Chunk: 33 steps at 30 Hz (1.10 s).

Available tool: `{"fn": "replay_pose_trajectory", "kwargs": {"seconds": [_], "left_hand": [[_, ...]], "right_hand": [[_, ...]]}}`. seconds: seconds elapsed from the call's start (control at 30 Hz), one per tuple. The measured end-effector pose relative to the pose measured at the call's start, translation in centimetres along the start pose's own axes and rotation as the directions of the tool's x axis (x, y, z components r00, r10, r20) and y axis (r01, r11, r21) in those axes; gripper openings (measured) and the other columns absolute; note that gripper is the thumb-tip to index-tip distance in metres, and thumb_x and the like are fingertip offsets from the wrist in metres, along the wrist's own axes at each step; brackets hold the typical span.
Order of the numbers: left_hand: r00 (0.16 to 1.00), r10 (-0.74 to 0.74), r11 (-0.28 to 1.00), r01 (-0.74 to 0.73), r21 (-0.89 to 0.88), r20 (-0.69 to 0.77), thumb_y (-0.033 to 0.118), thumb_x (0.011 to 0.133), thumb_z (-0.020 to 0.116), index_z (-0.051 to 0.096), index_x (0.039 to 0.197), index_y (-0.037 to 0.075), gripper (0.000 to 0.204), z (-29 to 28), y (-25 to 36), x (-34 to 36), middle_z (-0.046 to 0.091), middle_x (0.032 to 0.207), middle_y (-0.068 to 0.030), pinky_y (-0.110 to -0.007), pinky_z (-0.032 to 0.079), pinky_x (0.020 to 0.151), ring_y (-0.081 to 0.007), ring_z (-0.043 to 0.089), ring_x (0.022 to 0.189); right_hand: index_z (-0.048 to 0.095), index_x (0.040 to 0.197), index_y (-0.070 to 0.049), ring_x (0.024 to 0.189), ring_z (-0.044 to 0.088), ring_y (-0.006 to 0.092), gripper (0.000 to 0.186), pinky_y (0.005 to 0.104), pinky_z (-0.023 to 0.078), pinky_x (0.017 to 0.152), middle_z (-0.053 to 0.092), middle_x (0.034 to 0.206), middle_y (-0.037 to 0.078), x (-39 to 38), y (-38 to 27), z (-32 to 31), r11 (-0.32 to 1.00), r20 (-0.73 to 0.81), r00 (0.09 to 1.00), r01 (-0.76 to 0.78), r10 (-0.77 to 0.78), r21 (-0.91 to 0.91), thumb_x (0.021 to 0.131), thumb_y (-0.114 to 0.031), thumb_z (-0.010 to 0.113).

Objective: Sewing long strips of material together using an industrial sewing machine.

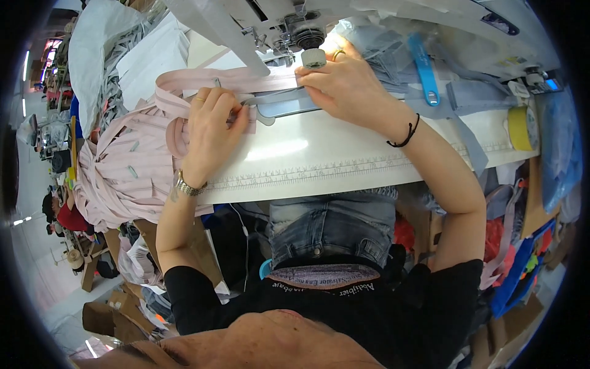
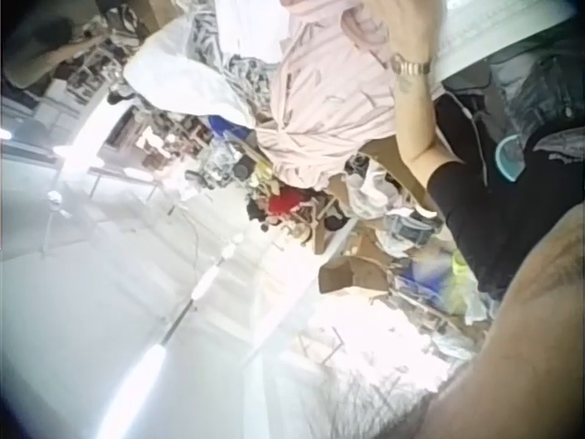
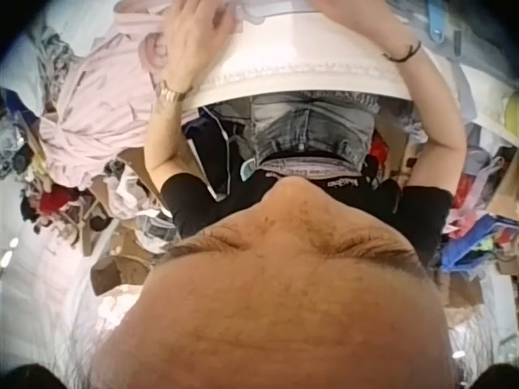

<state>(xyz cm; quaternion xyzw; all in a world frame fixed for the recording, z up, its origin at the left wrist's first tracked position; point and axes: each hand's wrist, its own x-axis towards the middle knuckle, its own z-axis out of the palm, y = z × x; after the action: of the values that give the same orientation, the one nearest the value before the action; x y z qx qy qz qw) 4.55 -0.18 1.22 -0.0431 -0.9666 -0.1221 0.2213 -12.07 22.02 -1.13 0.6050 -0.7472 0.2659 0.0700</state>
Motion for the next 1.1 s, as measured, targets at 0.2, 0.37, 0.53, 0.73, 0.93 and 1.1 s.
{"fn": "replay_pose_trajectory", "kwargs": {"seconds": [0.2, 0.37, 0.53, 0.73, 0.93, 1.1], "left_hand": [[1.000, 0.019, 1.000, -0.019, -0.024, -0.005, 0.005, 0.074, 0.071, 0.053, 0.077, 0.007, 0.018, 0.5, -0.1, -0.2, 0.055, 0.082, -0.0087, -0.043, 0.044, 0.075, -0.0305, 0.054, 0.083], [0.997, -0.067, 0.994, 0.069, -0.090, 0.027, 0.009, 0.074, 0.072, 0.060, 0.084, 0.007, 0.016, 0.5, 1.3, 1.1, 0.060, 0.087, -0.0088, -0.042, 0.045, 0.079, -0.0306, 0.056, 0.088], [0.971, 0.226, 0.974, -0.227, -0.007, -0.077, 0.012, 0.078, 0.071, 0.064, 0.086, 0.007, 0.012, 2.9, 3.1, 3.9, 0.062, 0.088, -0.0078, -0.039, 0.044, 0.084, -0.0273, 0.059, 0.091], [0.982, 0.184, 0.976, -0.187, -0.113, -0.032, 0.013, 0.080, 0.071, 0.065, 0.080, 0.007, 0.008, 3.8, 1.7, 4.1, 0.063, 0.083, -0.0048, -0.038, 0.045, 0.085, -0.0253, 0.058, 0.091], [0.975, 0.189, 0.957, -0.209, -0.201, -0.116, 0.009, 0.077, 0.073, 0.065, 0.081, 0.007, 0.010, 4.1, 1.9, 4.1, 0.063, 0.084, -0.0047, -0.038, 0.045, 0.083, -0.0251, 0.057, 0.088], [0.967, 0.223, 0.954, -0.242, -0.177, -0.123, 0.009, 0.076, 0.073, 0.065, 0.081, 0.006, 0.010, 4.4, 1.8, 4.1, 0.063, 0.083, -0.0048, -0.038, 0.046, 0.082, -0.0249, 0.057, 0.086]], "right_hand": [[0.072, 0.110, -0.014, 0.113, 0.062, 0.0206, 0.021, 0.0663, 0.033, 0.105, 0.067, 0.125, -0.005, 0.0, -0.8, -0.9, 0.998, 0.110, 0.992, -0.062, 0.064, -0.020, 0.091, -0.020, 0.068], [0.073, 0.109, -0.013, 0.110, 0.063, 0.0194, 0.021, 0.0580, 0.039, 0.100, 0.068, 0.121, -0.006, 0.0, -0.2, 0.0, 0.998, 0.040, 0.999, 0.006, -0.003, -0.070, 0.090, -0.019, 0.070], [0.074, 0.105, -0.014, 0.107, 0.064, 0.0191, 0.019, 0.0499, 0.042, 0.094, 0.070, 0.118, -0.006, -0.3, 0.3, 0.4, 0.999, -0.023, 1.000, 0.008, -0.009, -0.041, 0.087, -0.018, 0.073], [0.074, 0.102, -0.013, 0.103, 0.064, 0.0188, 0.018, 0.0422, 0.043, 0.088, 0.070, 0.117, -0.004, 0.1, -0.2, 0.2, 0.999, -0.052, 0.998, 0.022, -0.024, -0.028, 0.084, -0.014, 0.075], [0.071, 0.104, -0.013, 0.101, 0.064, 0.0174, 0.019, 0.0394, 0.040, 0.080, 0.070, 0.117, -0.005, -0.1, 0.1, 0.1, 1.000, -0.019, 1.000, 0.005, -0.005, 0.008, 0.085, -0.013, 0.074], [0.072, 0.102, -0.013, 0.100, 0.065, 0.0164, 0.017, 0.0375, 0.041, 0.081, 0.071, 0.114, -0.003, 0.0, 0.1, 0.2, 0.999, -0.073, 0.997, 0.034, -0.032, 0.022, 0.085, -0.012, 0.074]]}}
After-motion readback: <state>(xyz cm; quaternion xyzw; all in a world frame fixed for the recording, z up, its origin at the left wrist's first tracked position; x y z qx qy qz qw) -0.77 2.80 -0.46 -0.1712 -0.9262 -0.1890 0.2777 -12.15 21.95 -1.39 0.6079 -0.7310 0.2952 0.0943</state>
